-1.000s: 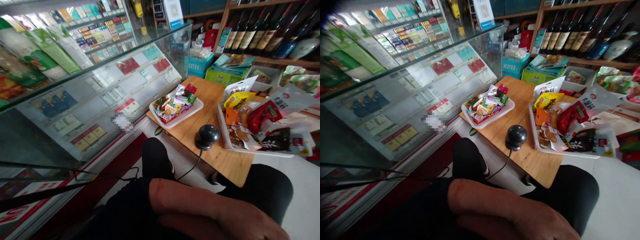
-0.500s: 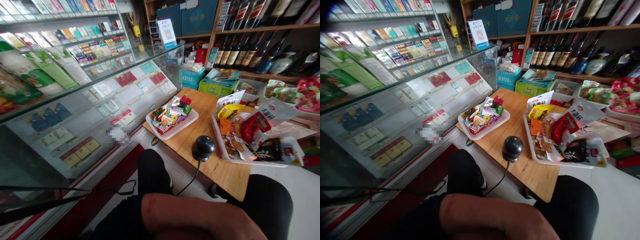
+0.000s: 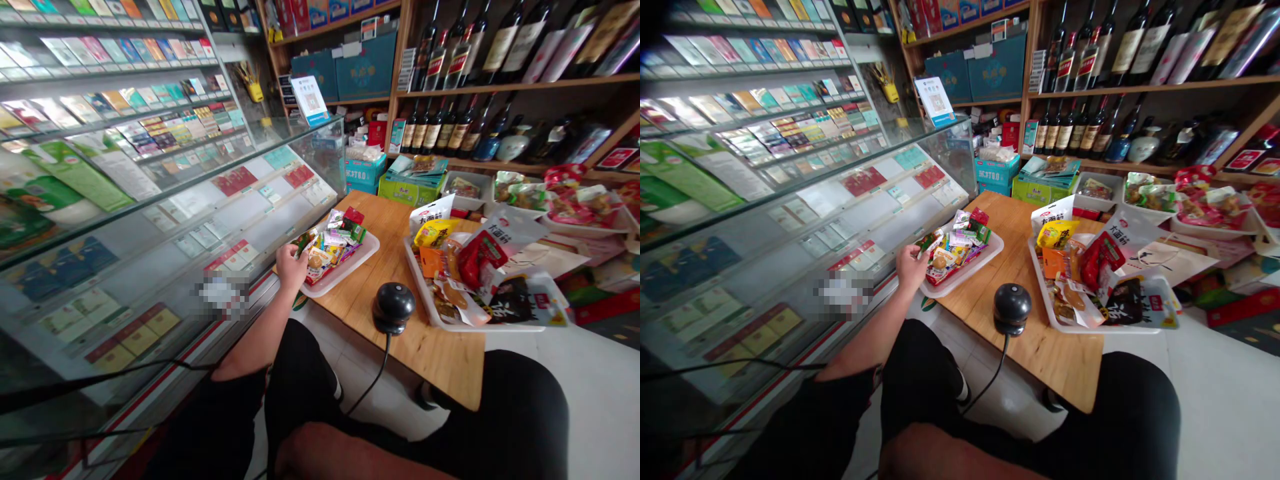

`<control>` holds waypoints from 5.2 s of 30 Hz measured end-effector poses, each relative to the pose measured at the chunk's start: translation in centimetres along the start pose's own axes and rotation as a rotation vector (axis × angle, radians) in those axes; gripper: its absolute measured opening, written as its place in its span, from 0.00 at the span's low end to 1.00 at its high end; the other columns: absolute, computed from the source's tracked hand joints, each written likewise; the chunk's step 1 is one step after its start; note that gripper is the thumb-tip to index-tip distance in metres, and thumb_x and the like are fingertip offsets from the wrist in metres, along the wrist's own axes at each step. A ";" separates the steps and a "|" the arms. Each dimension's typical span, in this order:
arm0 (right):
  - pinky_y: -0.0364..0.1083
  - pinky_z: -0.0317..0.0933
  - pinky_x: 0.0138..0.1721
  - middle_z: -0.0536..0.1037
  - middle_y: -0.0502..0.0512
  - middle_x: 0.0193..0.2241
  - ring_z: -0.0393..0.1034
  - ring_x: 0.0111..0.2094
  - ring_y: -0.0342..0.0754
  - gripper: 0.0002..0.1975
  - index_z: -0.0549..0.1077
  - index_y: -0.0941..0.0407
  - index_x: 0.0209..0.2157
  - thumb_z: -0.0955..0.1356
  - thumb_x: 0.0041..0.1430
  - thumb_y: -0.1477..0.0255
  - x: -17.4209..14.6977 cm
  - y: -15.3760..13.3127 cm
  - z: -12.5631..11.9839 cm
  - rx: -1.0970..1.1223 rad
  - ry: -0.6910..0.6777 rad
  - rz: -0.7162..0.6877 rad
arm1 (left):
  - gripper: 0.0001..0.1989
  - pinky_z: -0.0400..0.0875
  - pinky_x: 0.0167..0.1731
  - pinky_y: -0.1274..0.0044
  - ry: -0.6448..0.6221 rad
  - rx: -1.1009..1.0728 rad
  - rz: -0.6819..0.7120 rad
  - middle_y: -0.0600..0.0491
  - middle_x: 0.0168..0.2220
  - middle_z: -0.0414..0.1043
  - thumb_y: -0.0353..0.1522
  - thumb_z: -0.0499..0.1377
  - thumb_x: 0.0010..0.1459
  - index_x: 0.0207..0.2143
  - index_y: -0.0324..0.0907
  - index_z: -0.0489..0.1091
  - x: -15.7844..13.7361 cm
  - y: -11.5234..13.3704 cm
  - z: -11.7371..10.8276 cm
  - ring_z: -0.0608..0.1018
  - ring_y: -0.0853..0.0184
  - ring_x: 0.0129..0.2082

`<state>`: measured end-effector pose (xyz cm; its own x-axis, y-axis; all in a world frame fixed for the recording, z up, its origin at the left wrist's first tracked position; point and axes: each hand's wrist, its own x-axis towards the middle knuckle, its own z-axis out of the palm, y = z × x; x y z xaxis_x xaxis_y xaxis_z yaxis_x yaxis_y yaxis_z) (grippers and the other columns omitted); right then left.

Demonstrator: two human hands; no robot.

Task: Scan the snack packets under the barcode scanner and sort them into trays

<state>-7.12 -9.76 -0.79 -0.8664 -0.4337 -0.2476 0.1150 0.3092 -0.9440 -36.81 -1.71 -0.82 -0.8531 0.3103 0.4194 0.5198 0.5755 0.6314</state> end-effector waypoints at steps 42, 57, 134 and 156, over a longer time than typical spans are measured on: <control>0.45 0.68 0.37 0.80 0.55 0.32 0.75 0.34 0.48 0.12 0.75 0.56 0.40 0.69 0.61 0.63 -6.0 3.5 -12.5 0.354 1.348 -0.124 | 0.14 0.55 0.19 0.82 -0.491 -0.858 -0.283 0.58 0.20 0.68 0.40 0.70 0.49 0.29 0.38 0.76 -10.1 8.7 -6.5 0.65 0.76 0.18; 0.48 0.66 0.42 0.80 0.56 0.35 0.74 0.38 0.50 0.10 0.80 0.54 0.35 0.67 0.66 0.67 -8.8 3.9 -13.1 -0.101 1.656 -0.124 | 0.17 0.74 0.40 0.75 -0.500 -0.759 -0.079 0.47 0.47 0.77 0.38 0.66 0.58 0.48 0.43 0.73 -16.1 12.2 -5.4 0.79 0.63 0.45; 0.43 0.57 0.33 0.80 0.54 0.30 0.71 0.31 0.47 0.07 0.77 0.57 0.35 0.66 0.59 0.74 -14.7 8.4 -28.5 -0.463 1.433 0.326 | 0.11 0.67 0.37 0.76 -0.496 -0.415 0.306 0.52 0.33 0.79 0.37 0.57 0.64 0.37 0.42 0.77 -7.0 14.9 7.3 0.77 0.64 0.33; 0.44 0.51 0.29 0.75 0.51 0.23 0.65 0.25 0.46 0.06 0.71 0.55 0.28 0.68 0.56 0.68 -30.4 5.0 -29.4 -0.692 1.743 0.474 | 0.06 0.69 0.40 0.75 -0.564 -0.621 0.502 0.52 0.36 0.79 0.28 0.58 0.60 0.36 0.40 0.76 -8.0 31.9 13.1 0.78 0.65 0.36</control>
<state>5.51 29.90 8.42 -0.3331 0.8283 0.4506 0.6457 0.5486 -0.5311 -13.97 24.12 7.40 -0.3391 0.8197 0.4617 0.6223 -0.1727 0.7635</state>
